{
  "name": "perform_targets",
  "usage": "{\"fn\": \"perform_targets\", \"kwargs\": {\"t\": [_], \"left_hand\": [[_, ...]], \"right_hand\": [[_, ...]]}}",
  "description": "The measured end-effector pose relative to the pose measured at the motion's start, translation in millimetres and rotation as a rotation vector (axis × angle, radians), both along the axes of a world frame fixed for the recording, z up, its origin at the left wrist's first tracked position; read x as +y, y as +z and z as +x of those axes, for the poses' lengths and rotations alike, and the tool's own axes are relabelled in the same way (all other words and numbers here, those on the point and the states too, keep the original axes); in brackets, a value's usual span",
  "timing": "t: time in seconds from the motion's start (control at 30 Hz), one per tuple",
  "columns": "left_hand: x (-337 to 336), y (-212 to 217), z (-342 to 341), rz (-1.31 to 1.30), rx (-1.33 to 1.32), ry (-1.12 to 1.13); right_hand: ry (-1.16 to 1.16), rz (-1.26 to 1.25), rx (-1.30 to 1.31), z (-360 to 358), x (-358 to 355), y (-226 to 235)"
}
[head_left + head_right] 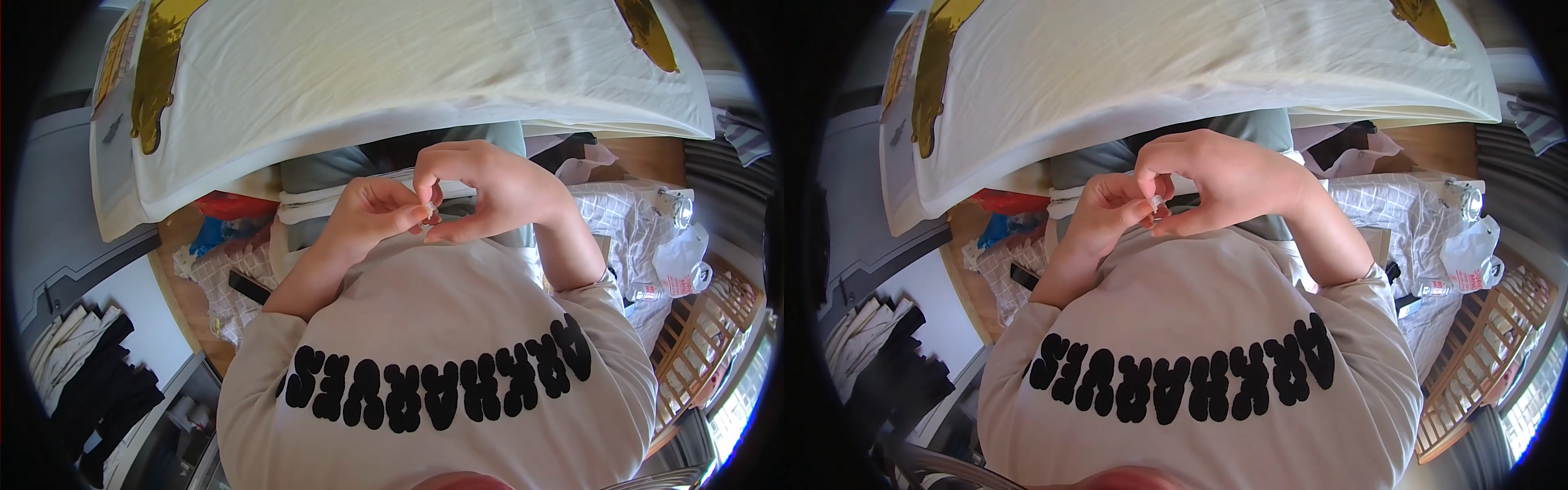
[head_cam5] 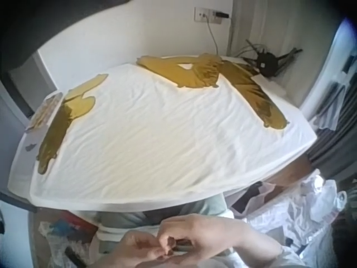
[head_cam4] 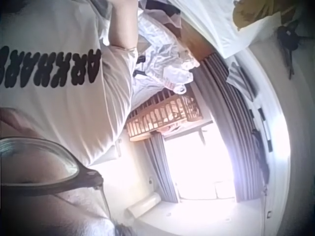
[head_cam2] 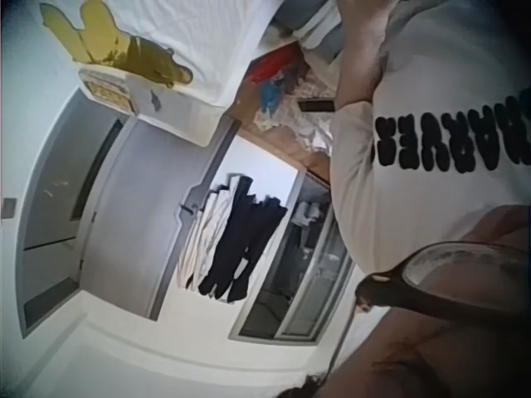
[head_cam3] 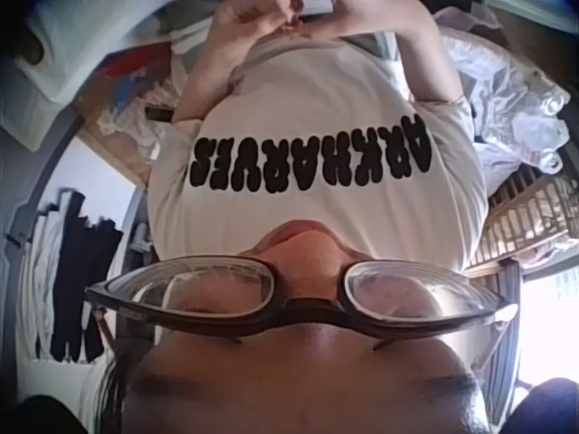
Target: Assembling folders by inserting yellow reflective sheets into backing cards and preparing small components with string.
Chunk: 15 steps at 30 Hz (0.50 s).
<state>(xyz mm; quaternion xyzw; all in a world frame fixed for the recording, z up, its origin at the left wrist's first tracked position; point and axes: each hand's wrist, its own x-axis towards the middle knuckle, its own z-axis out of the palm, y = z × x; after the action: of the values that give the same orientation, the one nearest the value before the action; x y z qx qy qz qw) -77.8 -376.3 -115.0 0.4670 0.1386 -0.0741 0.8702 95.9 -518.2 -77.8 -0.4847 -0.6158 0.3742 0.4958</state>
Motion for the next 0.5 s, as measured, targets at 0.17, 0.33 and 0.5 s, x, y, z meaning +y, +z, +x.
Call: {"fn": "perform_targets", "kwargs": {"t": [0.17, 0.33, 0.5], "left_hand": [[0, -2, 1, 0.002, 0.006, 0.016], [1, -3, 1, 0.017, 0.039, 0.017], [1, 0, 7, -0.091, 0.058, 0.067]], "right_hand": [[-0.046, 0.005, 0.034, 4, -4, -3], [-0.094, -0.09, 0.069, 5, -7, -4], [-0.192, -0.279, 0.286, 3, -12, -4]]}}
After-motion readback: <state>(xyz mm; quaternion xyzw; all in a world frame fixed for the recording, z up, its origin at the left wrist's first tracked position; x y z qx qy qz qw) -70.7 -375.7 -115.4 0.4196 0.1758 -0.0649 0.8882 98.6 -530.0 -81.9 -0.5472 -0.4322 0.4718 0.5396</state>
